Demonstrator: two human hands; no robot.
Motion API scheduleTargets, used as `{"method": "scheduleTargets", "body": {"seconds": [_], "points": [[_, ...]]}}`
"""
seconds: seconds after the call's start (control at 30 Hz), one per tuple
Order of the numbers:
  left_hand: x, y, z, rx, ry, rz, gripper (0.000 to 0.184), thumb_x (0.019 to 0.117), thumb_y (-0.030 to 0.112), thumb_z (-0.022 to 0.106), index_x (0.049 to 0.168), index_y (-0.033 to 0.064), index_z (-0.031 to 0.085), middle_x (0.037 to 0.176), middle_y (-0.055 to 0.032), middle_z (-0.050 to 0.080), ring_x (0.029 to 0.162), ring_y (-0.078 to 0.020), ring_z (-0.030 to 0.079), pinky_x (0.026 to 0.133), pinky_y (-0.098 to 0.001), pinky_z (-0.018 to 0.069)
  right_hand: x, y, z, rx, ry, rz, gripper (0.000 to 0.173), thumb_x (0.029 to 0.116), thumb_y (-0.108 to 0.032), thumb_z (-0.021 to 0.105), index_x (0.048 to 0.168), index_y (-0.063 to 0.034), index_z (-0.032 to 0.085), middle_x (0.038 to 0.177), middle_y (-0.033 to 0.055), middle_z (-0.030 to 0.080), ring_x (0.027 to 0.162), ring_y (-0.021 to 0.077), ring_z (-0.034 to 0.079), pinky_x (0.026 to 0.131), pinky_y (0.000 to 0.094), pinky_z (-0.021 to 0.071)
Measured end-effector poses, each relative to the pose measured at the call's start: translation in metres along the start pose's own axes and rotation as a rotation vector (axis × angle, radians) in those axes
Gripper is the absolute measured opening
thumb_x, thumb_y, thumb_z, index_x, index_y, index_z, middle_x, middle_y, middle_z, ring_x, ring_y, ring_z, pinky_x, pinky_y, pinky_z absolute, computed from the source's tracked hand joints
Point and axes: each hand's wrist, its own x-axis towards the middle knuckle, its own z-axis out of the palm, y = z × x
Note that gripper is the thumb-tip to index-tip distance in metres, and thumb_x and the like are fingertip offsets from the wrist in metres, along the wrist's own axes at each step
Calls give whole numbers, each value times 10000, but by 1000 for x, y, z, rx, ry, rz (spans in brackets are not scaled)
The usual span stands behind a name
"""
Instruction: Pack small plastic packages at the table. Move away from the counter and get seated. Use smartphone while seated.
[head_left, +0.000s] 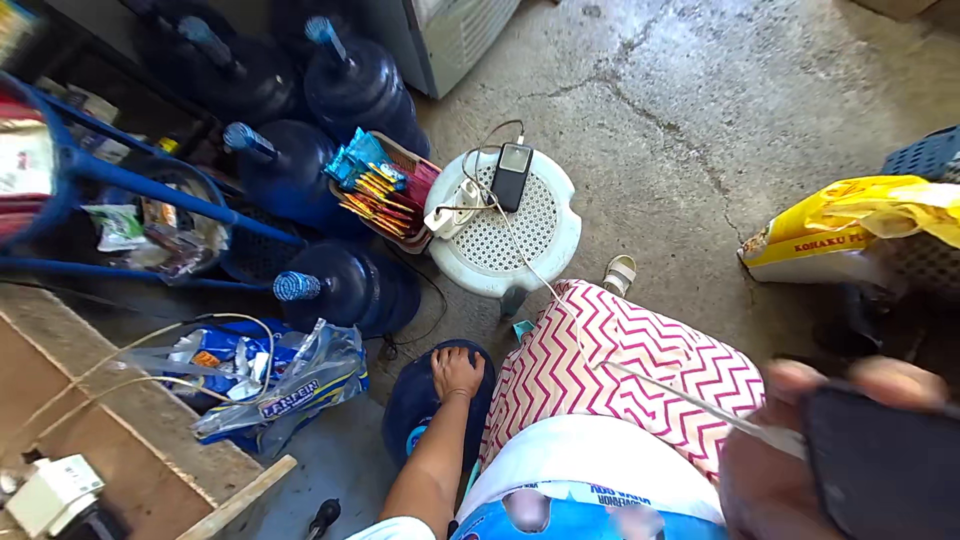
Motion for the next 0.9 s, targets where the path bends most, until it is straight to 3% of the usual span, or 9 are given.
{"method": "scheduleTargets", "body": {"seconds": [0.13, 0.2, 0.3, 0.4, 0.53, 0.63, 0.73, 0.8, 0.9], "points": [[-1, 0, -1, 48, 24, 12, 557, 1051, 490, 324, 1232, 153, 727, 1334, -51, 683, 1365, -243, 532, 1223, -483, 232, 8, 22, -9, 254, 57, 276, 714, 935, -689, 514, 1433, -182, 581, 1363, 119, 652, 1165, 295, 684, 924, 460, 604], [-4, 0, -7, 52, -2, 15, 559, 1066, 488, 310, 1279, 156, 705, 1367, -56, 665, 1381, -248, 519, 1227, -489, 229, 9, 34, -16, 283, 100, 384, 698, 981, -711, 386, 1411, -191, 563, 1335, 138, 661, 1069, 292, 724, 746, 396, 650], [-11, 4, -27, -141, 65, -4, 515, 1104, 384, 315, 1335, 88, 668, 1371, -140, 651, 1361, -323, 532, 1197, -551, 263, 4, 40, -22, 313, 158, 548, 648, 1035, -664, 255, 1379, -183, 520, 1269, 149, 683, 1010, 305, 744, 637, 381, 655], [-21, 11, -52, -538, 355, 44, 448, 1095, 229, 339, 1324, -3, 645, 1337, -224, 642, 1318, -390, 547, 1152, -598, 310, -1, 40, -26, 273, 182, 642, 604, 1064, -620, 230, 1363, -185, 523, 1206, 128, 710, 917, 275, 760, 554, 360, 638], [-43, 34, -108, -987, 650, 310, 446, 1052, 131, 328, 1306, -151, 561, 1334, -295, 598, 1307, -341, 546, 1157, -429, 383, -7, 36, -28, 282, 165, 685, 566, 1073, -600, 256, 1345, -194, 541, 1160, 109, 714, 865, 249, 755, 528, 356, 626], [-70, 61, -164, -1161, 683, 480, 490, 1037, 189, 289, 1303, -137, 539, 1329, -250, 586, 1284, -250, 539, 1138, -374, 387, -12, 32, -31, 284, 139, 661, 517, 1086, -569, 247, 1332, -222, 541, 1144, 73, 719, 877, 215, 756, 532, 339, 628], [-91, 85, -222, -1145, 641, 777, 593, 1078, 439, 263, 1327, -5, 567, 1358, -86, 611, 1308, -158, 537, 1138, -370, 397, -15, 30, -33, 299, 125, 643, 456, 1101, -509, 242, 1334, -238, 525, 1138, 66, 720, 879, 209, 757, 534, 339, 629], [-104, 106, -261, -1086, 589, 965, 668, 1067, 572, 272, 1389, 49, 534, 1405, -29, 593, 1334, -139, 526, 1136, -371, 407, -16, 29, -36, 312, 112, 632, 447, 1106, -478, 224, 1329, -229, 522, 1138, 74, 718, 884, 220, 758, 535, 350, 630], [-117, 138, -303, -1095, 504, 1074, 623, 1073, 452, 272, 1445, -23, 427, 1380, -83, 601, 1279, -149, 558, 1097, -343, 431, -16, 25, -35, 326, 134, 637, 462, 1116, -441, 170, 1322, -206, 510, 1122, 80, 715, 872, 223, 754, 534, 352, 629]]}}
